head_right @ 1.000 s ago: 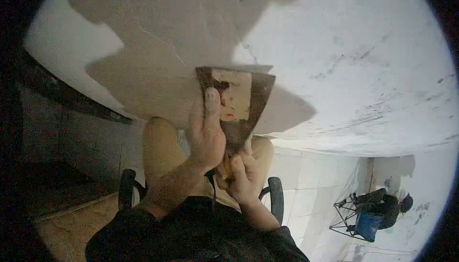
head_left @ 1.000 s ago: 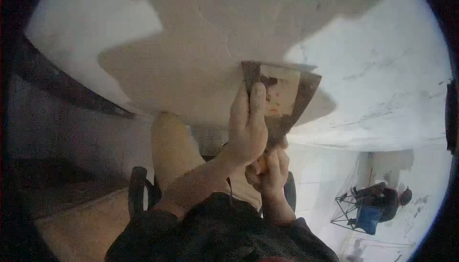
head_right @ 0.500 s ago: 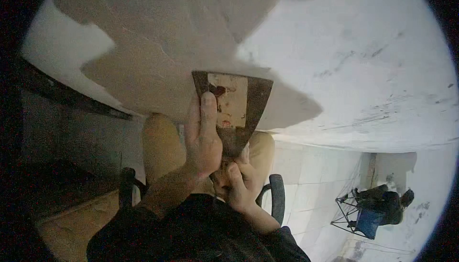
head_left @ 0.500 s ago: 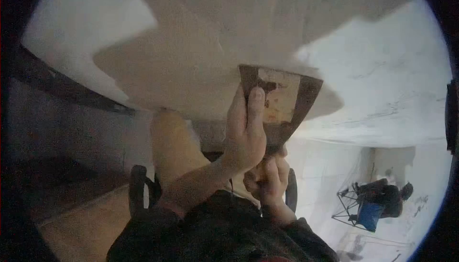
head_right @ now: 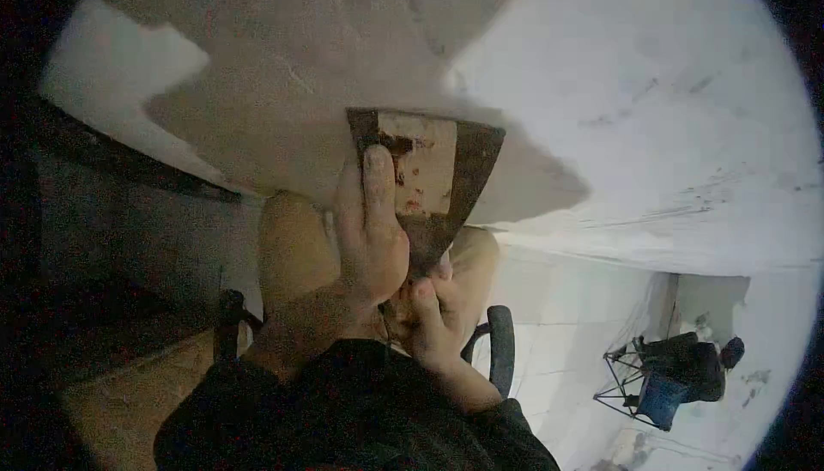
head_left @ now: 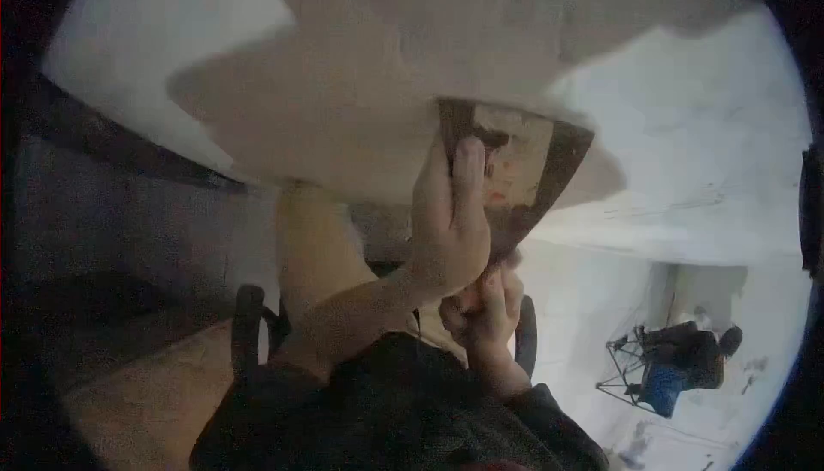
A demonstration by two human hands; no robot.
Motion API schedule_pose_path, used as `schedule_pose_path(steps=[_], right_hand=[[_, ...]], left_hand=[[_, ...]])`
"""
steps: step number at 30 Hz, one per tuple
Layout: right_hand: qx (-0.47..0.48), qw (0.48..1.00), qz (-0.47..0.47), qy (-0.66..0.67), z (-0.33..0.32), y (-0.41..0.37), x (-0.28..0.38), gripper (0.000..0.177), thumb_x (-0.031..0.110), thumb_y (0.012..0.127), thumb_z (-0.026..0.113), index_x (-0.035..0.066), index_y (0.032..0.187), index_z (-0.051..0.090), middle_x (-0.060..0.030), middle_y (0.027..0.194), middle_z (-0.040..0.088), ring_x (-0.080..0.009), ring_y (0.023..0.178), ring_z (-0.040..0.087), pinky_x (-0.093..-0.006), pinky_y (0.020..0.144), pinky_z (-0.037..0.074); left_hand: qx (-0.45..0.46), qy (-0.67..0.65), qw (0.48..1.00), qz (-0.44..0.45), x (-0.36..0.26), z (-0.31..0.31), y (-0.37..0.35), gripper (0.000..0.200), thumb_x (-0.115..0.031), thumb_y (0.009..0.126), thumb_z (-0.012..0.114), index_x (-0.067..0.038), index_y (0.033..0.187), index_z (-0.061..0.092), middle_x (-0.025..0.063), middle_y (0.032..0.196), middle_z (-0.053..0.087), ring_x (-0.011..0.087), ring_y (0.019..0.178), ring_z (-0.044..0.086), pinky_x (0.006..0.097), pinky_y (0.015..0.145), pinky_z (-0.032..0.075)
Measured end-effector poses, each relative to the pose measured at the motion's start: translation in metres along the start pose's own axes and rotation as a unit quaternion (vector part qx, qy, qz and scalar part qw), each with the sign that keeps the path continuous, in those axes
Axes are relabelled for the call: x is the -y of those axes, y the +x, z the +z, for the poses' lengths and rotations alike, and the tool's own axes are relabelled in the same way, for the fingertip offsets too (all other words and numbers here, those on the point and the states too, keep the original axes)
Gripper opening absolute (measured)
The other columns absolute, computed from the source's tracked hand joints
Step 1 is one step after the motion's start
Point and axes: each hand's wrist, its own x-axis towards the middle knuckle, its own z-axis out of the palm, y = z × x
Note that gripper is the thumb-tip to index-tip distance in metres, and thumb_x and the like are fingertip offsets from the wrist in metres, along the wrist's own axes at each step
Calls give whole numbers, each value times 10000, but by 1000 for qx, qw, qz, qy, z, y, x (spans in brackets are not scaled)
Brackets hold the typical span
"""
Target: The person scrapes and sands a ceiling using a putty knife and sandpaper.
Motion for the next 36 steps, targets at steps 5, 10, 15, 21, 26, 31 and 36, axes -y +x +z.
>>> schedule_pose_path(steps=[5, 10, 15, 21, 26, 31, 36], right_hand=[[-40, 897, -300, -324, 25, 18, 12, 280, 270, 950, 428, 5, 1041, 450, -78, 715, 531, -121, 460, 488, -238, 392, 350], [-5, 999, -2, 43, 21, 10, 11, 337, 225, 953, 442, -4, 712, 494, -71, 732, 520, -120, 609, 477, -266, 578, 402], [-34, 999, -33, -8, 31, 0, 19, 344, 243, 955, 446, 6, 715, 511, -37, 693, 485, -121, 638, 454, -255, 613, 383], [-19, 998, 10, 54, 16, -2, 1, 281, 185, 948, 442, -20, 781, 536, -54, 809, 531, -109, 753, 463, -253, 675, 383], [-32, 993, 4, 117, 29, -14, -1, 256, 246, 950, 436, -1, 1009, 462, -63, 724, 518, -100, 528, 475, -219, 438, 376], [6, 999, -32, 24, 22, -12, -9, 241, 260, 954, 435, 22, 987, 449, -53, 668, 497, -101, 434, 442, -211, 358, 348], [-20, 994, 37, 104, 35, -9, 16, 296, 269, 959, 436, 13, 827, 501, -22, 611, 455, -97, 455, 393, -230, 407, 335]], left_hand=[[2, -61, 996, -64, -19, -8, 22, 371, -275, 1001, 338, 47, 1119, 479, 152, 960, 547, 167, 856, 531, 315, 759, 458], [-8, -38, 998, -53, -20, -3, 16, 370, -288, 1006, 333, 42, 1067, 488, 127, 898, 553, 173, 808, 523, 325, 747, 449], [-18, -20, 999, -20, -13, -8, 6, 366, -287, 1001, 356, 43, 1077, 494, 131, 878, 544, 174, 773, 509, 320, 712, 446], [-23, -95, 993, -63, -7, -3, 1, 350, -270, 1002, 348, 48, 1061, 483, 116, 881, 537, 160, 766, 503, 298, 709, 451], [-12, -5, 999, -47, -7, -11, -7, 333, -253, 1000, 354, 51, 1069, 473, 132, 897, 538, 184, 781, 519, 306, 717, 452], [-11, 19, 999, -33, -1, -15, -9, 327, -215, 982, 387, 73, 1117, 463, 210, 945, 528, 286, 835, 533, 350, 763, 447], [-36, 113, 993, 13, 0, -12, -6, 405, 24, 894, 443, 76, 1292, 388, 271, 1111, 474, 391, 914, 521, 436, 826, 441]])
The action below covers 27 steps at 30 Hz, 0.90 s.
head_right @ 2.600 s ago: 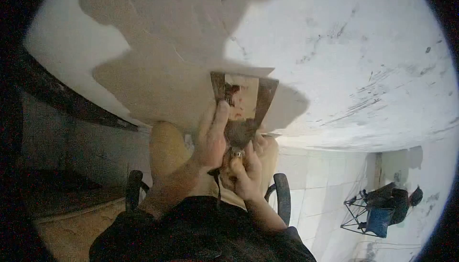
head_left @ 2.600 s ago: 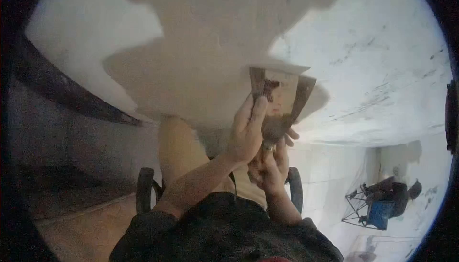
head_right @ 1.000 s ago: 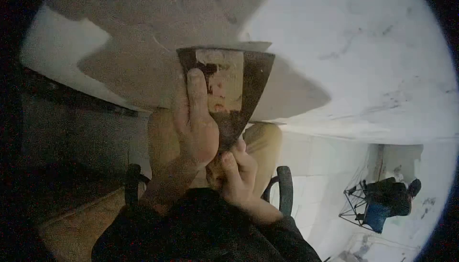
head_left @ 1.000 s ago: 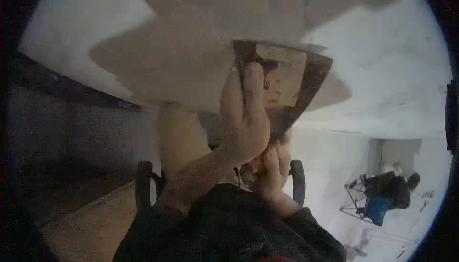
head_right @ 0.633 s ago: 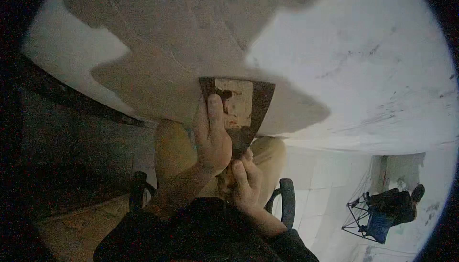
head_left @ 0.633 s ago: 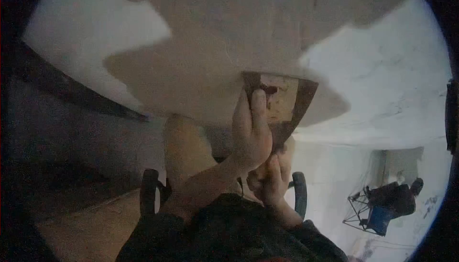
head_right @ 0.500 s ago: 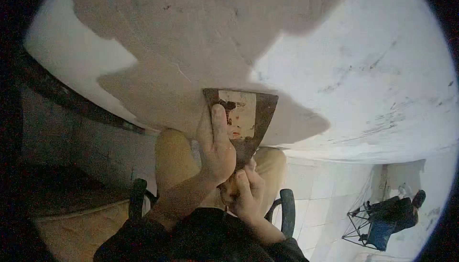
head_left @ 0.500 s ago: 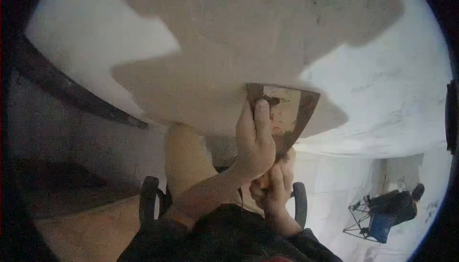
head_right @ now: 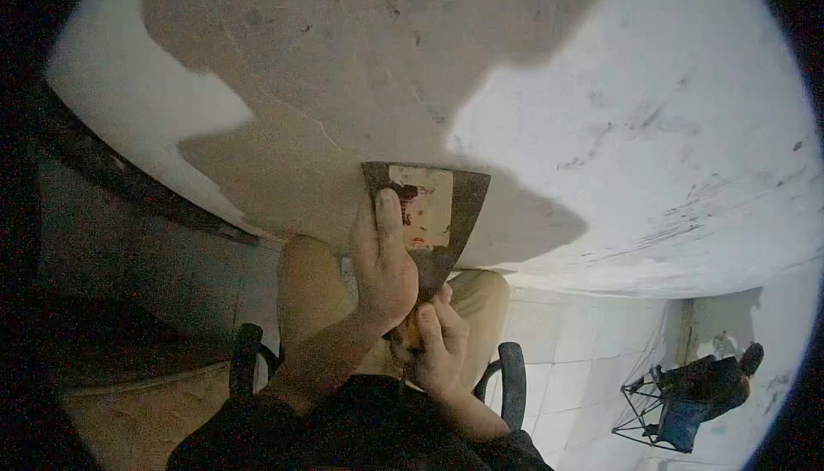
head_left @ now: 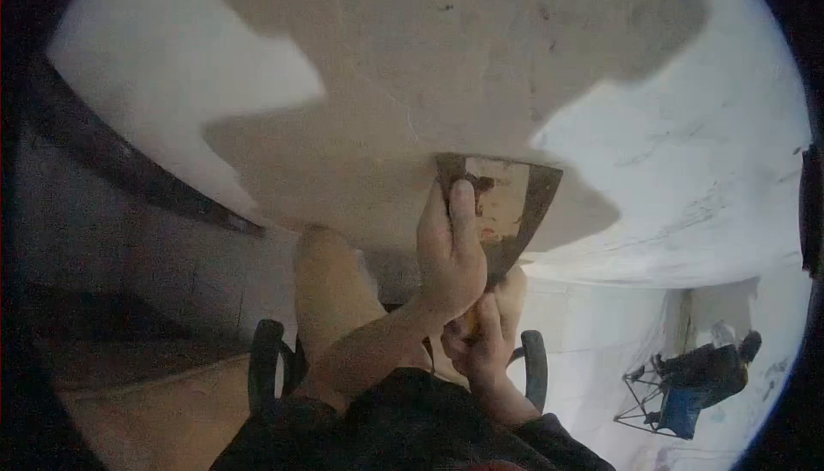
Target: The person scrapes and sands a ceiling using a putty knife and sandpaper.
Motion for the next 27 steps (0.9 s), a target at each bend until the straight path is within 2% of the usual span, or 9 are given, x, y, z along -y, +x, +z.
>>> schedule_pose_path(steps=[1, 3, 9, 13, 15, 17, 21, 24, 27], right_hand=[[-13, 1000, 17, 2, 2, -1, 3, 294, 269, 956, 440, 9, 837, 504, -22, 614, 460, -96, 467, 398, -237, 424, 351], [-26, 855, -336, -394, -20, 18, -20, 285, 260, 940, 458, -11, 877, 518, -26, 636, 490, -93, 526, 424, -274, 534, 410], [-22, 937, -171, -305, -6, 25, -13, 299, 284, 954, 426, 10, 859, 500, -39, 647, 500, -86, 510, 417, -228, 490, 378], [-19, 999, 35, -21, 0, 20, 10, 301, 275, 965, 408, 30, 803, 472, -41, 637, 503, -89, 495, 422, -207, 489, 373], [-5, 992, -71, -103, -22, 25, -16, 281, 278, 957, 415, 13, 889, 479, -46, 657, 510, -89, 472, 435, -210, 465, 366], [-21, 994, -83, -67, -22, 32, -22, 305, 288, 944, 419, -5, 1024, 453, -68, 699, 523, -95, 408, 463, -218, 341, 338], [23, 998, -51, -36, -11, 31, -9, 293, 267, 960, 430, -14, 948, 511, 2, 622, 468, -68, 499, 413, -190, 486, 352], [6, 1000, -1, 4, -17, 21, -22, 279, 249, 951, 450, -22, 993, 503, 12, 639, 473, -64, 492, 406, -196, 448, 340], [-21, 991, -4, -131, -59, 12, -62, 297, 240, 946, 475, -21, 1086, 497, -11, 711, 506, -65, 548, 446, -208, 470, 365]], left_hand=[[-32, 117, 984, 127, 12, 1, -4, 438, 54, 877, 446, 75, 1308, 374, 278, 1125, 468, 404, 922, 519, 445, 828, 440], [-52, 183, 961, 201, 21, 2, -10, 397, 31, 878, 435, 68, 1269, 375, 260, 1080, 467, 379, 887, 515, 432, 787, 436], [-2, -120, 992, -33, 3, 10, 19, 334, -281, 997, 346, 27, 948, 465, 103, 718, 505, 155, 630, 501, 295, 526, 417], [75, -132, 982, -114, 1, 5, 22, 372, -289, 998, 331, 46, 1070, 476, 152, 856, 550, 187, 759, 529, 331, 693, 445], [-4, 24, 999, 31, 18, 14, 11, 345, -261, 990, 363, 51, 1103, 460, 191, 883, 551, 229, 773, 538, 369, 701, 446], [36, -160, 977, -138, 1, 14, 17, 339, -236, 984, 381, 59, 1135, 447, 230, 919, 553, 269, 815, 550, 400, 720, 446], [-54, 173, 976, 123, 26, 15, 12, 360, -251, 986, 368, 69, 1120, 462, 241, 919, 548, 307, 829, 536, 410, 751, 431], [22, -119, 990, -67, 22, 14, 7, 380, -305, 993, 367, 63, 1014, 462, 147, 822, 525, 171, 731, 528, 306, 587, 438], [107, -25, 992, -68, 58, 8, -24, 369, -300, 991, 381, 57, 1050, 458, 148, 859, 528, 183, 778, 541, 309, 675, 458]])
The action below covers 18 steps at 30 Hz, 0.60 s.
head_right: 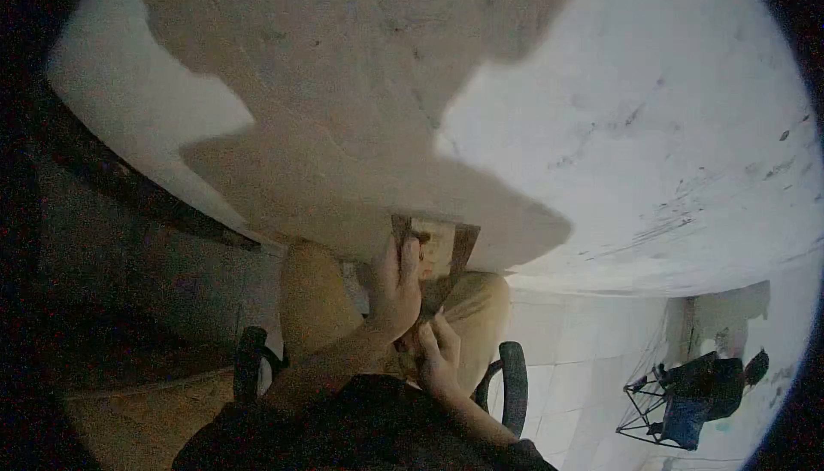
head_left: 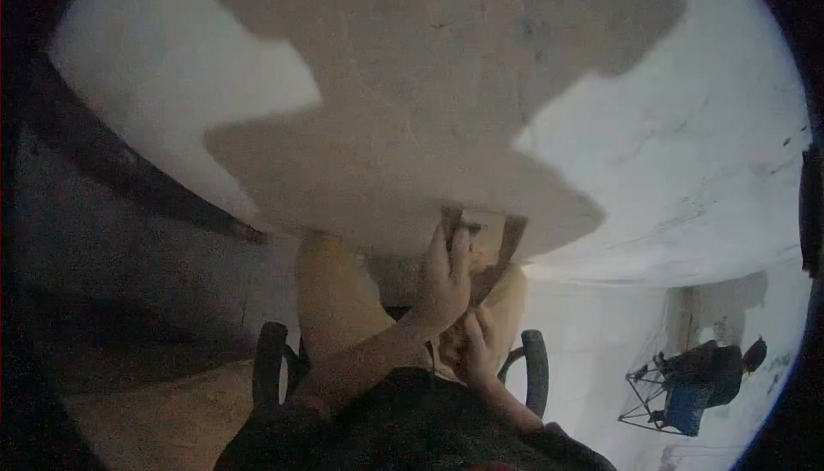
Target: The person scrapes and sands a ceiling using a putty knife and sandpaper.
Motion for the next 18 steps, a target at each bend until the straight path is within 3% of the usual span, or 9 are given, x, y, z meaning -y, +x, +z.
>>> schedule_pose_path(steps=[2, 5, 7, 9, 10, 11, 13, 16, 18], right_hand=[[18, 997, -12, -71, -28, -9, -46, 324, 233, 946, 477, -10, 1160, 484, -20, 751, 508, -70, 574, 460, -222, 474, 370], [21, 994, 104, 2, -59, -33, -69, 370, 230, 955, 459, 12, 1253, 451, -38, 824, 533, -88, 660, 493, -238, 552, 411], [77, 978, 104, 166, -64, -37, -48, 396, 225, 959, 451, 18, 1296, 424, -41, 846, 558, -104, 703, 512, -240, 609, 428], [148, 954, 44, 256, -66, -23, -27, 409, 224, 960, 447, 15, 1307, 390, -52, 864, 552, -126, 728, 511, -257, 647, 424], [191, 944, -13, 270, -65, -13, -18, 409, 225, 959, 447, 10, 1297, 369, -62, 871, 533, -141, 733, 501, -273, 656, 412], [125, 978, -40, 165, -53, -12, 10, 360, 240, 955, 449, 11, 1227, 396, -51, 753, 483, -136, 591, 460, -283, 524, 388], [47, 992, -112, 41, -38, 1, 38, 371, 242, 949, 452, 1, 1221, 380, -46, 635, 436, -126, 436, 411, -286, 380, 357], [45, 983, -180, -7, -34, 15, 53, 529, 208, 941, 454, -19, 1375, 251, -55, 633, 447, -108, 402, 391, -258, 347, 329], [94, 988, -121, 34, -37, 16, 71, 566, 191, 936, 457, -15, 1404, 213, -52, 624, 445, -88, 384, 379, -224, 324, 286]], left_hand=[[23, 16, 999, -31, 30, -5, -24, 347, -286, 986, 401, 44, 1084, 450, 141, 883, 538, 199, 816, 557, 321, 732, 459], [34, -39, 994, -97, 61, -8, -49, 328, -267, 977, 436, 23, 1129, 446, 133, 937, 546, 225, 859, 562, 346, 774, 458], [46, -121, 978, -165, 61, -6, -49, 335, -269, 962, 476, 12, 1142, 452, 114, 992, 540, 222, 900, 554, 355, 800, 463], [126, -42, 990, -39, 73, 3, -32, 342, -284, 967, 460, 10, 1143, 457, 112, 1018, 537, 212, 929, 552, 354, 824, 467], [146, -110, 982, -40, 65, 7, -23, 348, -291, 970, 450, 9, 1147, 457, 111, 1030, 537, 208, 946, 552, 354, 831, 471], [167, -176, 969, -43, 57, 11, -13, 354, -297, 974, 440, 9, 1151, 458, 111, 1042, 538, 203, 963, 552, 354, 837, 474], [154, -499, 836, -167, -9, 13, 9, 370, -308, 981, 415, 8, 1168, 455, 112, 1065, 541, 197, 1003, 553, 356, 840, 485], [151, -495, 848, -117, -49, 10, 24, 374, -324, 989, 383, 0, 1157, 467, 103, 1056, 547, 173, 996, 557, 329, 806, 497], [118, -441, 883, -113, -53, 11, 26, 364, -318, 988, 388, 7, 1119, 487, 91, 1019, 566, 151, 937, 578, 299, 754, 509]])
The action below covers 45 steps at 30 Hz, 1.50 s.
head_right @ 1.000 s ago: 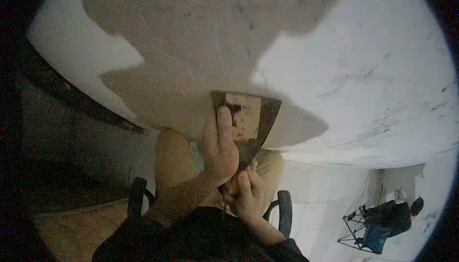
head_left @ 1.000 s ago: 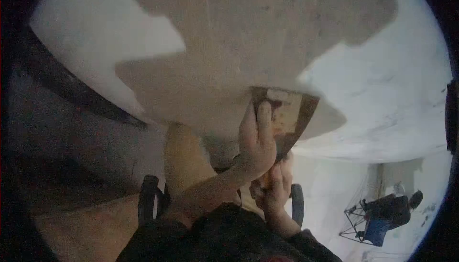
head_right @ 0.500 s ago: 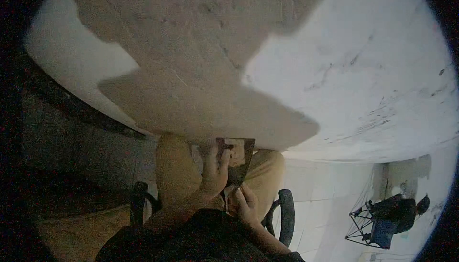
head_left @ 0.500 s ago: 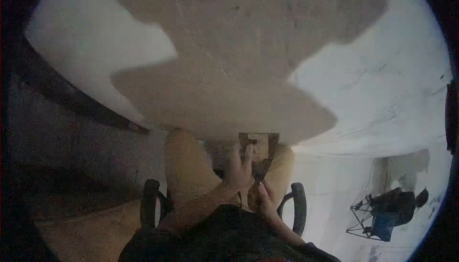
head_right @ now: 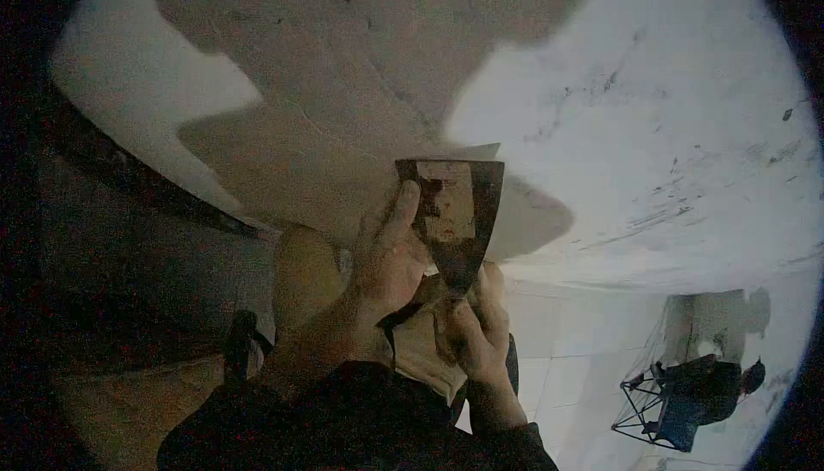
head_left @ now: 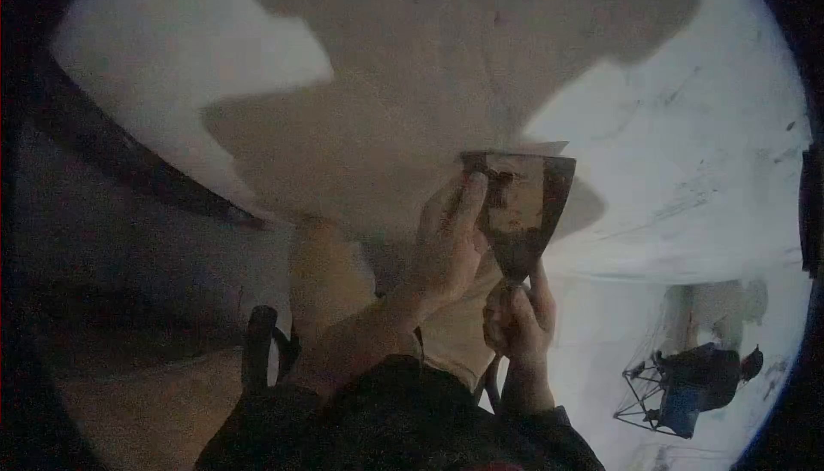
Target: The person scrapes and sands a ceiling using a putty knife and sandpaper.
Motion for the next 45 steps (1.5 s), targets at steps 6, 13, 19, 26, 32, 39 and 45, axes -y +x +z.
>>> schedule_pose_path(steps=[6, 13, 19, 26, 32, 39, 45], right_hand=[[9, 998, 66, 11, 7, 18, 17, 484, 221, 931, 482, -46, 1314, 354, -20, 589, 430, -69, 392, 382, -203, 318, 258], [-44, 996, 52, -60, 11, 24, 21, 419, 244, 925, 496, -109, 1150, 492, 13, 557, 432, -44, 383, 362, -195, 331, 265], [-48, 996, 60, -51, 16, 20, 42, 415, 230, 924, 496, -124, 1141, 493, 46, 529, 365, -30, 391, 308, -194, 337, 213], [-69, 992, 74, -78, 19, 15, 46, 440, 246, 900, 518, -124, 1139, 511, 41, 549, 398, -21, 419, 345, -180, 366, 223], [-93, 989, 82, -84, 24, 21, 50, 447, 283, 908, 510, -108, 1125, 533, 36, 553, 400, -33, 417, 326, -193, 364, 227], [-96, 989, 19, -107, 2, 26, 36, 432, 247, 916, 514, -130, 1129, 518, 33, 524, 420, -12, 372, 315, -188, 323, 204], [-101, 987, 44, -114, -4, 33, 58, 384, 215, 891, 536, -119, 1081, 540, 27, 546, 427, -24, 405, 327, -182, 358, 203]], left_hand=[[-46, -22, 998, 38, -2, -6, 2, 344, -305, 986, 400, 9, 1080, 502, 88, 986, 573, 141, 890, 590, 292, 710, 517], [-79, -36, 996, 26, -7, -2, 4, 319, -291, 979, 423, 3, 1096, 469, 85, 978, 558, 141, 889, 578, 286, 746, 504], [-73, -81, 994, 9, 1, -6, 5, 371, -321, 972, 432, 30, 1088, 461, 103, 1003, 552, 158, 914, 588, 296, 738, 524], [-46, -74, 996, 6, -2, -2, 4, 377, -306, 976, 417, 42, 1115, 459, 140, 1051, 562, 200, 952, 611, 337, 755, 548], [-27, -48, 998, 33, -2, -1, 12, 394, -307, 978, 406, 59, 1101, 487, 128, 989, 601, 211, 904, 632, 352, 775, 558], [1, 63, 998, 29, 14, -16, 23, 393, -335, 960, 450, -5, 1171, 480, 130, 1058, 597, 240, 929, 623, 397, 750, 552], [-24, -27, 999, 3, 13, -8, 26, 406, -336, 958, 449, 45, 1085, 507, 156, 976, 615, 239, 878, 655, 350, 739, 572]])
